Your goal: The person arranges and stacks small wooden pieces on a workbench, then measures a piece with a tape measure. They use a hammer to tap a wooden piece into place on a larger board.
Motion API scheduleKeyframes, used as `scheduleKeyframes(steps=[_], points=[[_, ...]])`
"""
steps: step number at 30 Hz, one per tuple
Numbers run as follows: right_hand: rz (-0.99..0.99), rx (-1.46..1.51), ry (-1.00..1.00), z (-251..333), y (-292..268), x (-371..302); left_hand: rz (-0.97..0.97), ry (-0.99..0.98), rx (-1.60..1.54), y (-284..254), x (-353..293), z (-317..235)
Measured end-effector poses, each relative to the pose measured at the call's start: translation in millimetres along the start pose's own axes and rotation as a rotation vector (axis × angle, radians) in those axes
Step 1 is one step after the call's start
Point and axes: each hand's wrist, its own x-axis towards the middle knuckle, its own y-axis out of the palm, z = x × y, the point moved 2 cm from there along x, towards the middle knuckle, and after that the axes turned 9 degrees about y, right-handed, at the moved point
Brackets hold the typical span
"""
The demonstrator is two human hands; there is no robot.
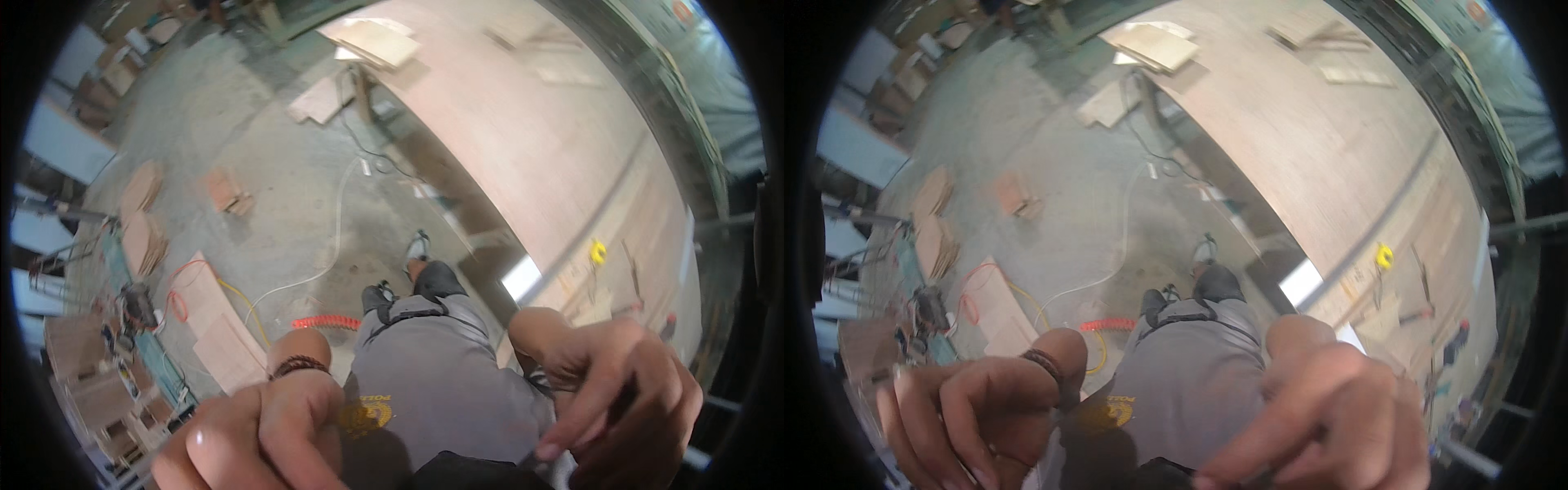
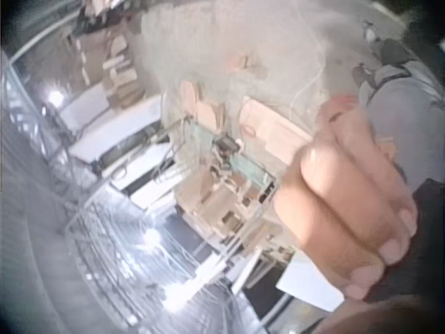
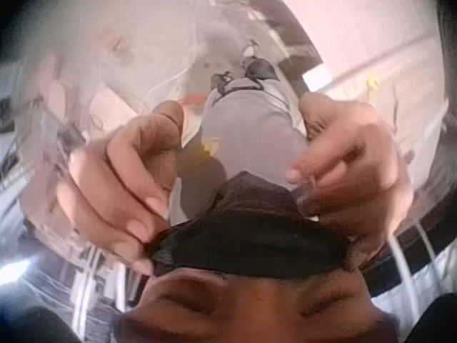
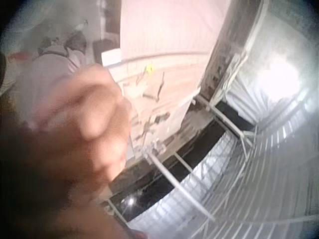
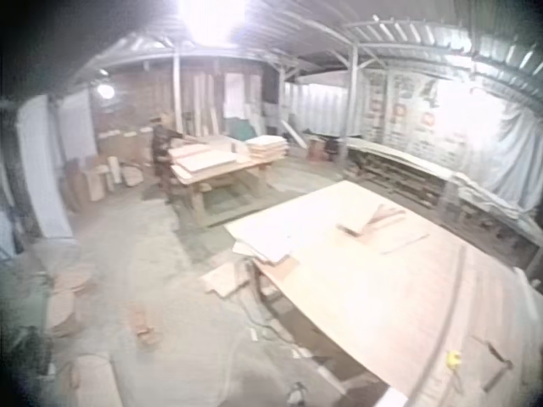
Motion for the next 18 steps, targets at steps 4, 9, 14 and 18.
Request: scheduleKeyframes(steps=[4,9,14,18], points=[[-0.065,-0.177,0.044,-39,-22,32,0.126,0.647,0.208,-21,2,39],[-0.207,-0.172,0.106,-41,-78,63,0.140,0.843,0.377,-11,33,83],[-0.246,-0.097,-0.153,-51,-137,72,0.091,0.981,0.418,-7,63,132],[-0.274,-0.267,0.008,-67,-159,64,0.127,1.075,0.057,-13,108,174]])
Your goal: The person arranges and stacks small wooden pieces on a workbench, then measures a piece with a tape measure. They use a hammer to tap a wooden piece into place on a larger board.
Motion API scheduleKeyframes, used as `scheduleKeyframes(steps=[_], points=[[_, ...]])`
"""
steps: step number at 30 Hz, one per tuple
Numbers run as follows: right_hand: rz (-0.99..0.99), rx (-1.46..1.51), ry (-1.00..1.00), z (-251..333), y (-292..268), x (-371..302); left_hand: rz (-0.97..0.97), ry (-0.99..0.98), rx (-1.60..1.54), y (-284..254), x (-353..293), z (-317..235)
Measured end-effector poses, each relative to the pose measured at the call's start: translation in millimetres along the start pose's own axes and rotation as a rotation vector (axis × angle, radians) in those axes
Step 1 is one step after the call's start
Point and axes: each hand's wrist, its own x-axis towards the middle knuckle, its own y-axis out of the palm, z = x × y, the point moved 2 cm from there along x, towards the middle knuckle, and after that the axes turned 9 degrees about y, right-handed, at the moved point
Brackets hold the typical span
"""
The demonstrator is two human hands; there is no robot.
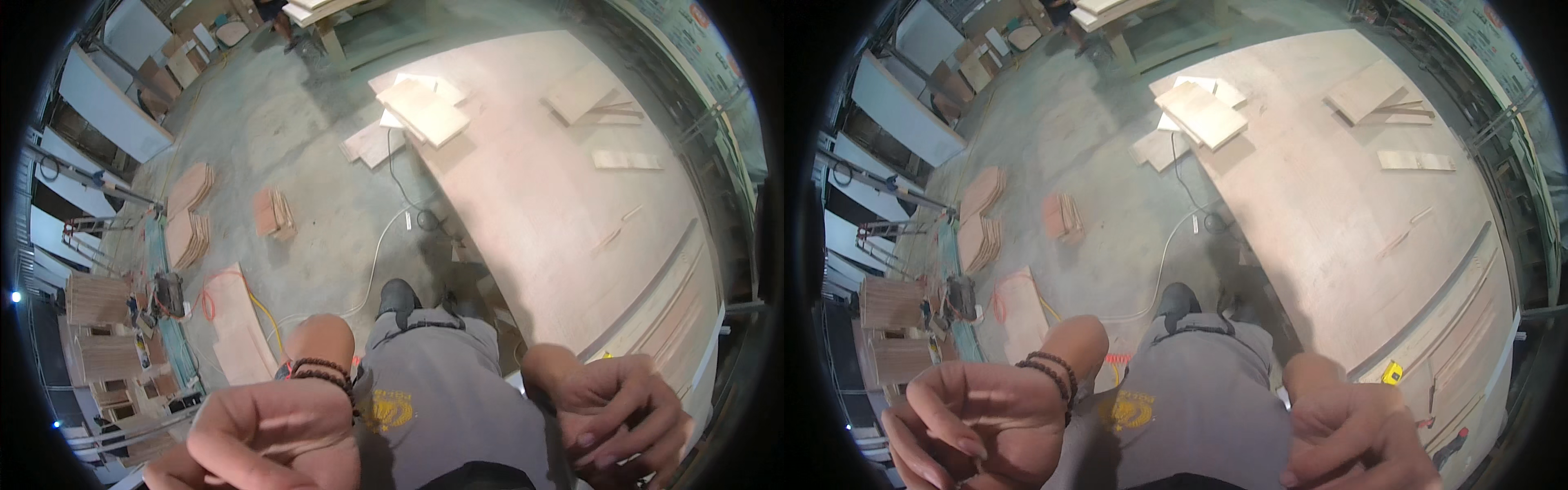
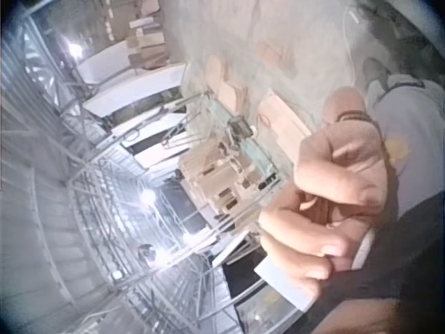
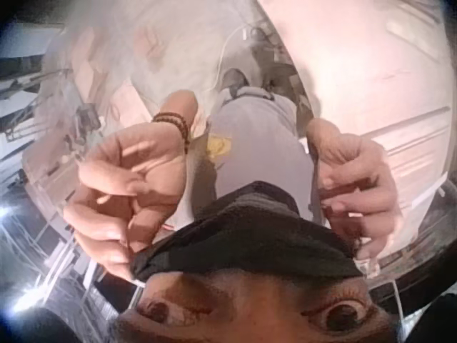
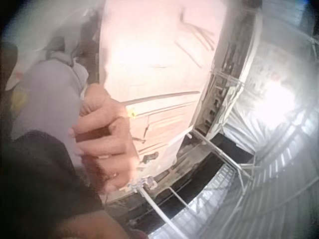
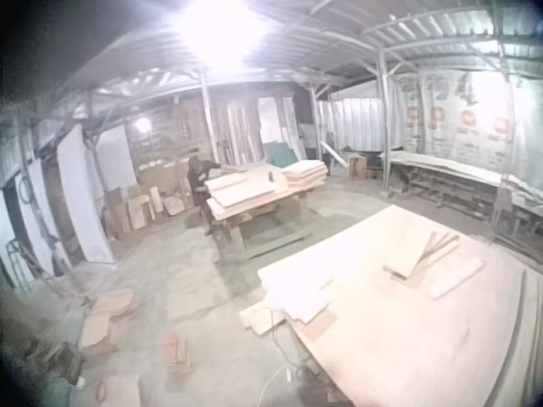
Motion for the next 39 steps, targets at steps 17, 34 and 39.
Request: scheduleKeyframes(steps=[17,34,39], points=[[0.022,-1.216,1.180,-414,-194,-114,0.572,-1.901,1.118,-447,-384,62],[-0.056,-1.569,1.473,-631,-235,-122,1.102,-1.779,1.115,-560,-530,182],[-0.216,-1.372,1.819,-638,-210,-94,1.006,-1.991,0.837,-585,-533,215]])
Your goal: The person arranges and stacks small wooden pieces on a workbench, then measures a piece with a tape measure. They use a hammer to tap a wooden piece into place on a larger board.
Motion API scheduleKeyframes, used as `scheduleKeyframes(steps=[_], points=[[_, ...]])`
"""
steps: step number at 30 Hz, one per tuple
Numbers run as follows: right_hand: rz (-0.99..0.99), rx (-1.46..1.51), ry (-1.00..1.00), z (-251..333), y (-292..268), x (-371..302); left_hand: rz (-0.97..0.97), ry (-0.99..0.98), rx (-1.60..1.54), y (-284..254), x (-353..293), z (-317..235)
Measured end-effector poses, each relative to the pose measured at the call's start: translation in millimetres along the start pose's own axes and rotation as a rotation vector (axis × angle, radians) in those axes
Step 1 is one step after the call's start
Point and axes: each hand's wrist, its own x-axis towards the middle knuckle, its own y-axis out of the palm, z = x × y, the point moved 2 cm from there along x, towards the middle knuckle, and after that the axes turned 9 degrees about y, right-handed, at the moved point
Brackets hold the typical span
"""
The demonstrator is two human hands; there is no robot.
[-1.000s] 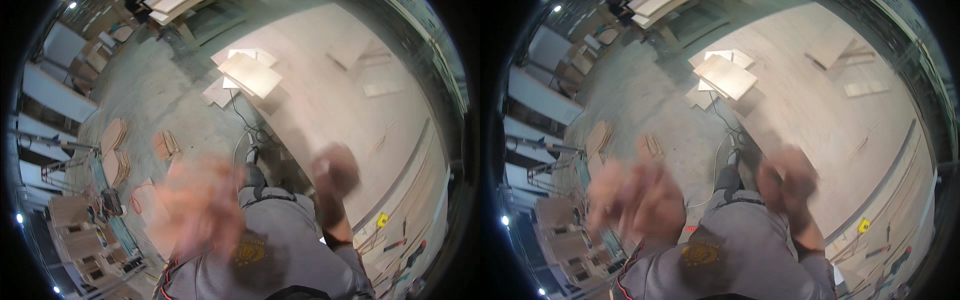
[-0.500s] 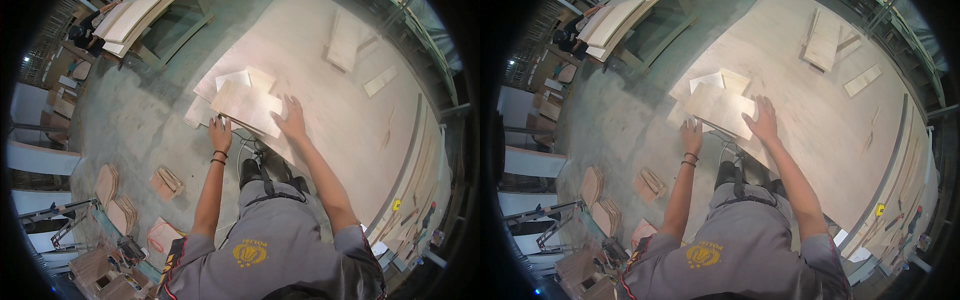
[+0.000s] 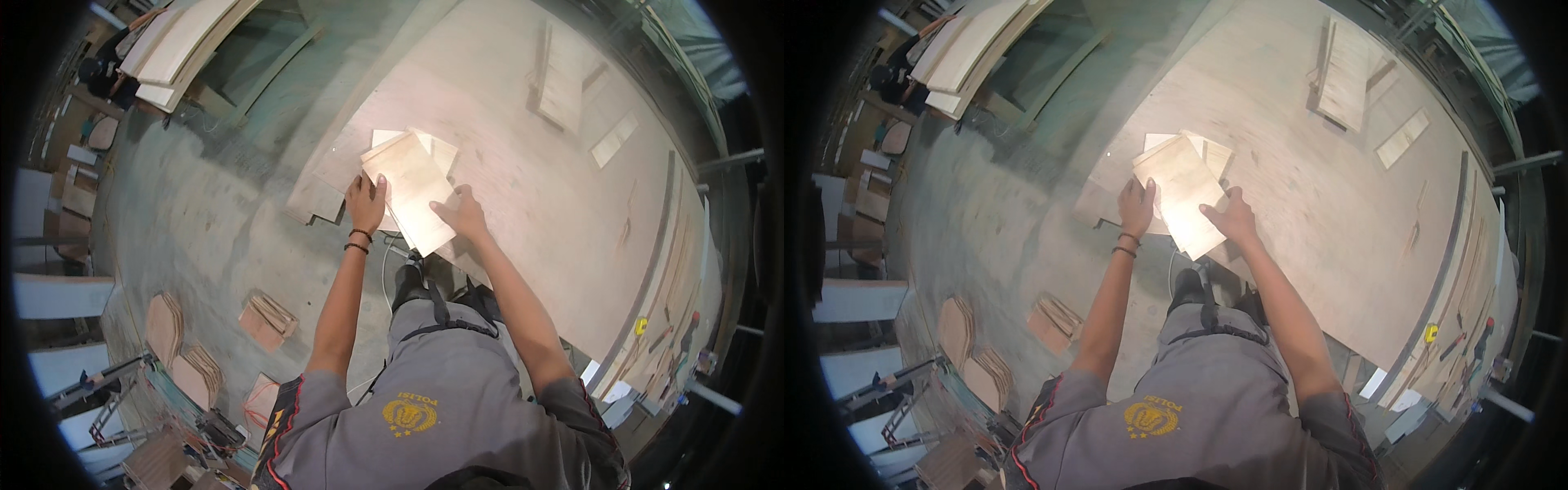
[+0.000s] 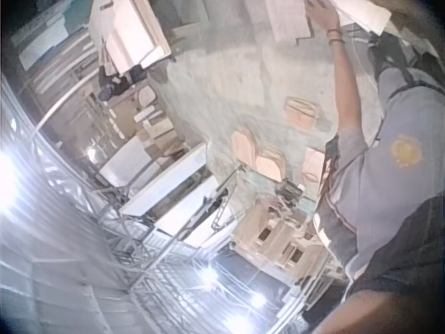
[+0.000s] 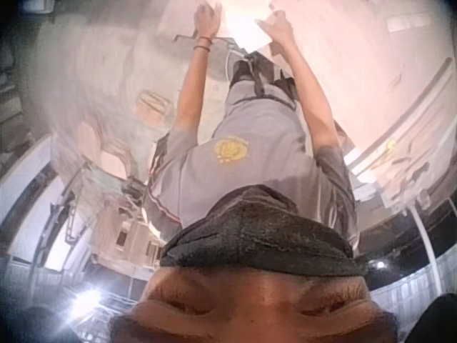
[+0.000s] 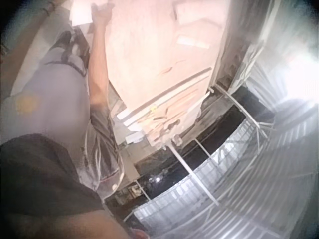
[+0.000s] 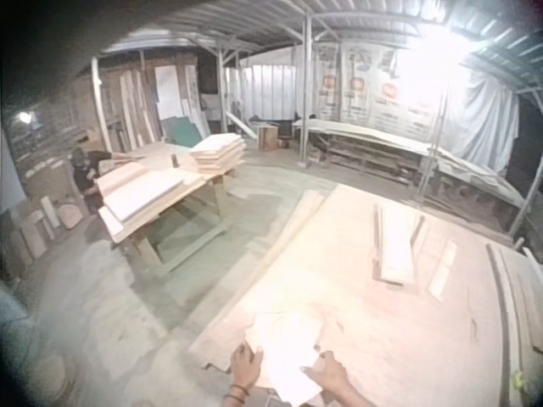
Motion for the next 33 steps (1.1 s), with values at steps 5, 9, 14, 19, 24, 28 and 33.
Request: scheduleKeyframes(steps=[5,9,14,19,24,28,33], points=[[0.206,0.394,-0.097,-37,44,22,-0.040,-0.043,-0.404,4,-21,-9],[0.172,0.448,-0.064,-15,54,-20,0.002,-0.141,-0.577,-1,-37,-15],[0.115,0.538,-0.102,-2,46,-17,0.036,-0.039,-0.510,-4,-28,-9],[-0.187,0.157,-0.235,-12,52,-2,0.137,-0.090,-0.397,-10,-16,-24],[-0.255,0.320,-0.237,-13,78,-3,0.094,0.026,-0.291,-8,-15,-17],[-0.098,0.385,-0.159,-14,73,0,0.227,-0.010,-0.156,-21,-4,-28],[-0.086,0.604,-0.120,-29,80,6,0.222,0.260,-0.190,-11,17,-25]])
